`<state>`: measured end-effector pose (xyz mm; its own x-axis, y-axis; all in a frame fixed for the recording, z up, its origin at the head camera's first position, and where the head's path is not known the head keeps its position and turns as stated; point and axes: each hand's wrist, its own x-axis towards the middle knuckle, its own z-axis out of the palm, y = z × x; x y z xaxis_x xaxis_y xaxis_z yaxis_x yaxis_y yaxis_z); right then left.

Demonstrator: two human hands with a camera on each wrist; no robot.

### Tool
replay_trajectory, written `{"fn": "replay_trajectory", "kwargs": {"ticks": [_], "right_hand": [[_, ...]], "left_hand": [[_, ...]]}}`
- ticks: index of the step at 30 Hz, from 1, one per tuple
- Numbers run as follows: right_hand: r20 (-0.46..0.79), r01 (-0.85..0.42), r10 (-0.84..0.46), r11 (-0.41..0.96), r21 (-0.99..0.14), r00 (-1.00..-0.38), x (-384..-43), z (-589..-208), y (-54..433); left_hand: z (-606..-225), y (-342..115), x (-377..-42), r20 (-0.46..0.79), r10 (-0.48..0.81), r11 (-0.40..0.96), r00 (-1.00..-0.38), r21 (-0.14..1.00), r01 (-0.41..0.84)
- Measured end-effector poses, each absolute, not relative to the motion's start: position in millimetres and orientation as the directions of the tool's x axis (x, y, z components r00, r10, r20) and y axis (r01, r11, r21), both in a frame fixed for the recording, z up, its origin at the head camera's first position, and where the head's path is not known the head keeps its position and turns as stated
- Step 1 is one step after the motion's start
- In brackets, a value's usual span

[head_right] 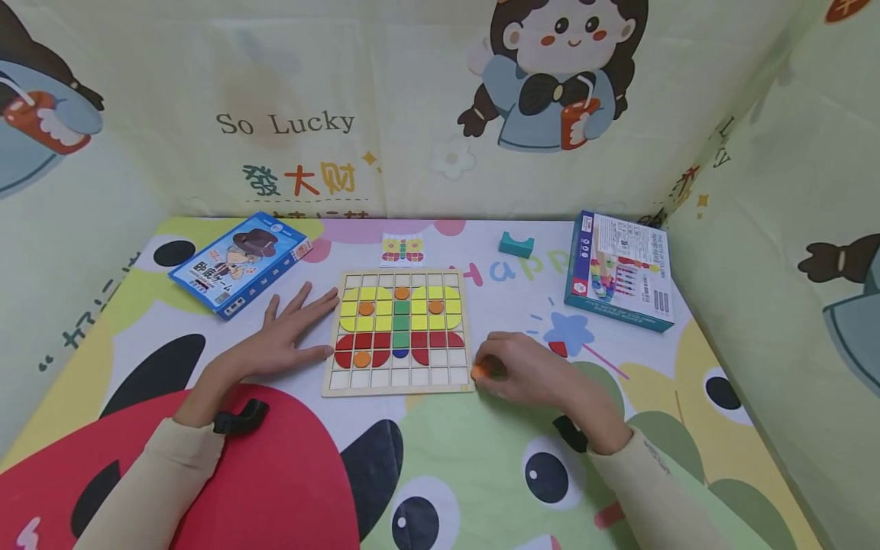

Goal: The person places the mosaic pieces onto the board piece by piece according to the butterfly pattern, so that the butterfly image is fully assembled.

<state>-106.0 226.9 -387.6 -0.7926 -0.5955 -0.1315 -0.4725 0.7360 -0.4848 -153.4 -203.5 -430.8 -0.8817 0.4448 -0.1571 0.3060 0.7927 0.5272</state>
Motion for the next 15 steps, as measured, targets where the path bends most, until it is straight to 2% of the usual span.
{"fn": "replay_trajectory", "kwargs": {"ticks": [5, 15], "right_hand": [[-0.126, -0.466, -0.596, 0.727, -0.505, -0.793, -115, -389, 205], [-0.091, -0.509, -0.608, 0.729, -0.457, -0.789, -125, -392, 176]], "left_hand": [[-431, -203, -154, -0.159, 0.448, 0.788, -0.88, 0.535, 0.304], [-431, -204, -154, -0.163, 0.444, 0.795, -0.881, 0.526, 0.302]]}}
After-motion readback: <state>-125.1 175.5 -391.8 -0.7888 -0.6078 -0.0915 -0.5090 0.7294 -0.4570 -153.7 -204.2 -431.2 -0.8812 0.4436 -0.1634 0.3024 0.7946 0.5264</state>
